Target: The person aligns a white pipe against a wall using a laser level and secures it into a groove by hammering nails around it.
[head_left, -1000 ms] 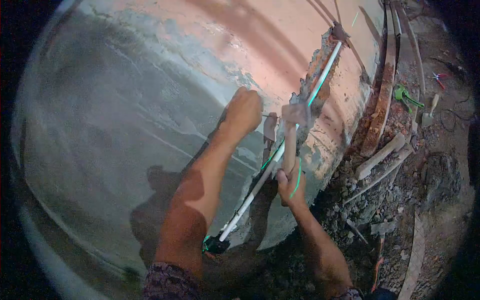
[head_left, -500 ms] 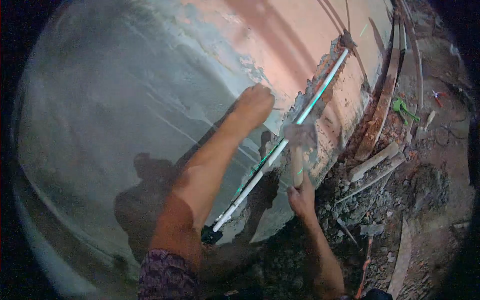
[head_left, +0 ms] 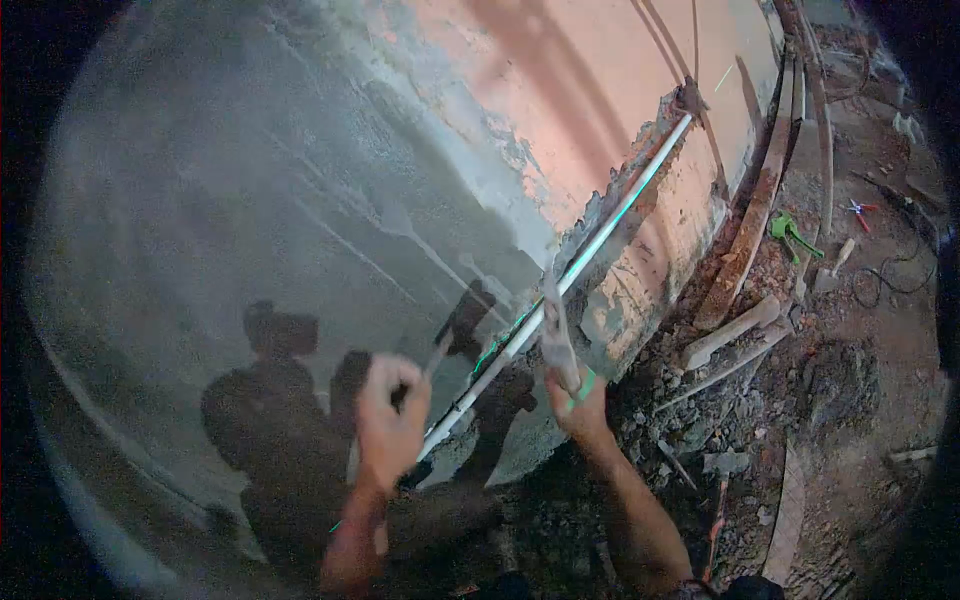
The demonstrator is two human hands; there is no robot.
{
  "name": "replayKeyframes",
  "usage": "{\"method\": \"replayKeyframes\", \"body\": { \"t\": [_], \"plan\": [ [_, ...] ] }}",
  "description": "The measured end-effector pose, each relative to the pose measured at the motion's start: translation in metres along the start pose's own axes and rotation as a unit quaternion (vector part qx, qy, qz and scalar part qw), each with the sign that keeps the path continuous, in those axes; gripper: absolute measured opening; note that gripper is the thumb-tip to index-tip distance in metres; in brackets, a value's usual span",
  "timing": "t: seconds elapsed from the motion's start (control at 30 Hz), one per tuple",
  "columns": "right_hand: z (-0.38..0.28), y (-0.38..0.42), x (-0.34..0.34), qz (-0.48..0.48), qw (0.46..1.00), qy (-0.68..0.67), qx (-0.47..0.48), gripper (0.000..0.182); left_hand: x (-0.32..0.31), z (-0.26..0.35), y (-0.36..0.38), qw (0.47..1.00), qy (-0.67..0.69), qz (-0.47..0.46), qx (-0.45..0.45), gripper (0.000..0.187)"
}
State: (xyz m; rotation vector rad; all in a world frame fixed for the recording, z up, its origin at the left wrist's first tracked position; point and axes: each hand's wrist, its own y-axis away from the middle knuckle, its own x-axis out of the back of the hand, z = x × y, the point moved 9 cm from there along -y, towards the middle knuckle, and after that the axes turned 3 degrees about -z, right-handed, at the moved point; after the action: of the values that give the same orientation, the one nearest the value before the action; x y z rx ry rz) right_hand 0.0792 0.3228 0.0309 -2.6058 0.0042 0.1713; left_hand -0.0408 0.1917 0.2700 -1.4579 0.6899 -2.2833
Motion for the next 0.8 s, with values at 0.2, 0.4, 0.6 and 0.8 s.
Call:
{"method": "replayKeyframes", "body": {
  "t": [0.2,0.4,0.6,0.8],
  "plan": [
    [0.036,-0.005,-0.012,-0.057,0.986,0.057,-0.145,0.028,-0.012,-0.058,0.108,0.964,0.109,-0.05,0.239,0.013],
    [0.025,-0.004,-0.016,-0.054,0.981,0.058,-0.178,0.032,-0.021,-0.063,0.11,0.955,0.143,-0.06,0.254,0.015],
    [0.035,0.022,0.005,-0.071,0.96,0.085,-0.259,0.033,-0.022,-0.038,0.098,0.965,0.129,-0.072,0.217,0.015],
    [0.018,0.0,-0.028,-0.156,0.976,0.06,-0.139,0.033,-0.045,-0.059,0.101,0.931,0.229,-0.059,0.28,0.015]
  ]
}}
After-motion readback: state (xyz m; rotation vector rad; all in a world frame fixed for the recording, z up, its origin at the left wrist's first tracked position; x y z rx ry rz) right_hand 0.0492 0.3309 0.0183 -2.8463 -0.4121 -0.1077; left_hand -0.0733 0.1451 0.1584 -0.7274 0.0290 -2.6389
